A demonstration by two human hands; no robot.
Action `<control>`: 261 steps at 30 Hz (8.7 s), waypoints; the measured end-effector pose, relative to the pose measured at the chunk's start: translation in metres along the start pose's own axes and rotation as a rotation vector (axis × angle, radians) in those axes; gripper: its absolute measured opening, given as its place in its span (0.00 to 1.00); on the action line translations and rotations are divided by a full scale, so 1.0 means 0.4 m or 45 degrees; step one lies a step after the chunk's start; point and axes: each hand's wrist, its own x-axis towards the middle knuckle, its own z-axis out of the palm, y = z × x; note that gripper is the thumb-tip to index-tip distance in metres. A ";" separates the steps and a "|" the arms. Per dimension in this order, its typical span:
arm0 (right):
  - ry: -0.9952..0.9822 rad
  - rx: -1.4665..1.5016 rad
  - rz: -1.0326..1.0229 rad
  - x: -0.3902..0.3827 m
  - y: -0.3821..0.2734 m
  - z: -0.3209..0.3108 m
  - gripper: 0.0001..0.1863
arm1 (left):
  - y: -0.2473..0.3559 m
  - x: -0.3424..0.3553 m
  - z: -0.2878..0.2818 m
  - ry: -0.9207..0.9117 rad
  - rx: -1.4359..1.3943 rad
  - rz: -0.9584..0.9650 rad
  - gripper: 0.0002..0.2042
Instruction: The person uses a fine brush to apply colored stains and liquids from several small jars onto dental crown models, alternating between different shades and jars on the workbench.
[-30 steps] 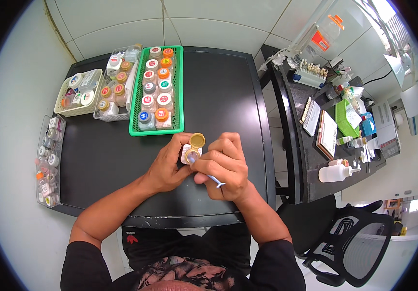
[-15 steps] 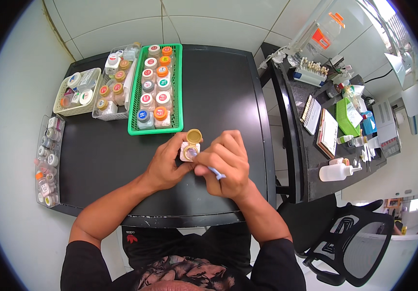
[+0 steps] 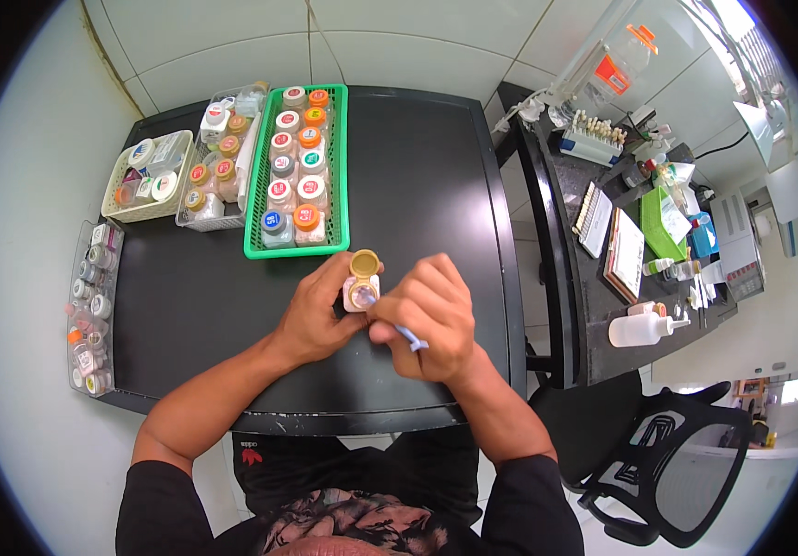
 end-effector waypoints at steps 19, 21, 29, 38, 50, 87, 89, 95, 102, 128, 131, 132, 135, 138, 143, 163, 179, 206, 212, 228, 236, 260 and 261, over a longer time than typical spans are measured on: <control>0.114 -0.136 -0.005 -0.002 -0.013 -0.008 0.13 | 0.013 0.003 -0.004 0.090 0.000 0.156 0.28; 0.170 -0.088 -0.049 -0.006 -0.009 -0.007 0.12 | 0.008 -0.001 -0.001 0.115 -0.011 0.158 0.29; 0.010 -0.063 0.017 0.000 -0.004 0.001 0.13 | -0.015 -0.008 0.005 0.124 -0.038 0.082 0.29; 0.236 0.055 -0.153 -0.015 -0.016 -0.007 0.19 | -0.001 -0.006 0.004 0.159 -0.047 0.133 0.29; 0.045 -0.097 -0.119 0.000 -0.010 0.003 0.17 | -0.015 -0.007 0.003 0.110 -0.023 0.185 0.28; 0.420 0.152 0.169 -0.021 0.026 -0.011 0.23 | 0.018 -0.004 0.002 0.117 0.005 0.037 0.33; 0.498 0.331 0.269 -0.022 0.032 -0.007 0.23 | 0.018 -0.004 0.002 0.101 0.017 0.030 0.32; 0.513 0.633 0.540 -0.045 0.042 0.000 0.22 | 0.027 -0.001 -0.001 0.087 -0.028 0.031 0.31; 0.493 0.596 0.633 -0.053 0.038 0.004 0.20 | 0.023 -0.004 0.000 0.079 -0.035 0.034 0.31; 0.623 1.030 0.617 -0.056 0.061 -0.004 0.22 | 0.033 0.000 -0.003 0.050 -0.010 0.015 0.30; 0.634 1.197 0.593 -0.053 0.066 -0.006 0.22 | 0.034 -0.002 -0.002 0.039 -0.026 0.013 0.30; 0.633 1.197 0.594 -0.055 0.065 -0.006 0.22 | 0.034 -0.003 -0.003 0.039 -0.026 0.012 0.30; 0.659 1.018 0.665 -0.065 0.064 -0.006 0.22 | 0.036 -0.003 -0.004 0.037 0.007 0.026 0.30; 0.626 0.971 0.649 -0.065 0.066 -0.007 0.22 | 0.037 -0.003 -0.004 0.011 -0.023 -0.005 0.28; 0.645 1.153 0.635 -0.060 0.069 -0.010 0.21 | 0.034 0.004 -0.003 0.020 0.029 0.058 0.32; 0.866 0.976 0.502 -0.043 0.090 -0.016 0.20 | 0.024 -0.016 -0.007 -0.013 -0.222 0.055 0.38; 0.900 0.926 0.624 -0.028 0.123 0.025 0.19 | 0.039 -0.016 -0.021 -0.191 -0.306 0.116 0.32; 1.149 1.012 0.177 0.326 0.041 -0.204 0.24 | 0.112 0.130 -0.505 0.379 0.501 -0.085 0.21; 1.178 1.094 0.215 0.323 0.055 -0.209 0.23 | 0.011 0.176 -0.595 0.444 0.625 -0.327 0.22; 1.039 1.142 0.348 0.344 0.069 -0.153 0.22 | -0.046 0.195 -0.577 0.367 0.664 -0.483 0.22; 0.942 1.137 0.304 0.364 0.051 -0.116 0.21 | -0.025 0.216 -0.508 0.435 1.226 -0.250 0.14; 0.923 1.187 0.291 0.372 0.038 -0.100 0.23 | -0.039 0.214 -0.552 0.519 1.051 -0.138 0.13; 0.898 1.194 0.283 0.371 0.039 -0.101 0.23 | -0.042 0.214 -0.548 0.519 1.049 -0.140 0.13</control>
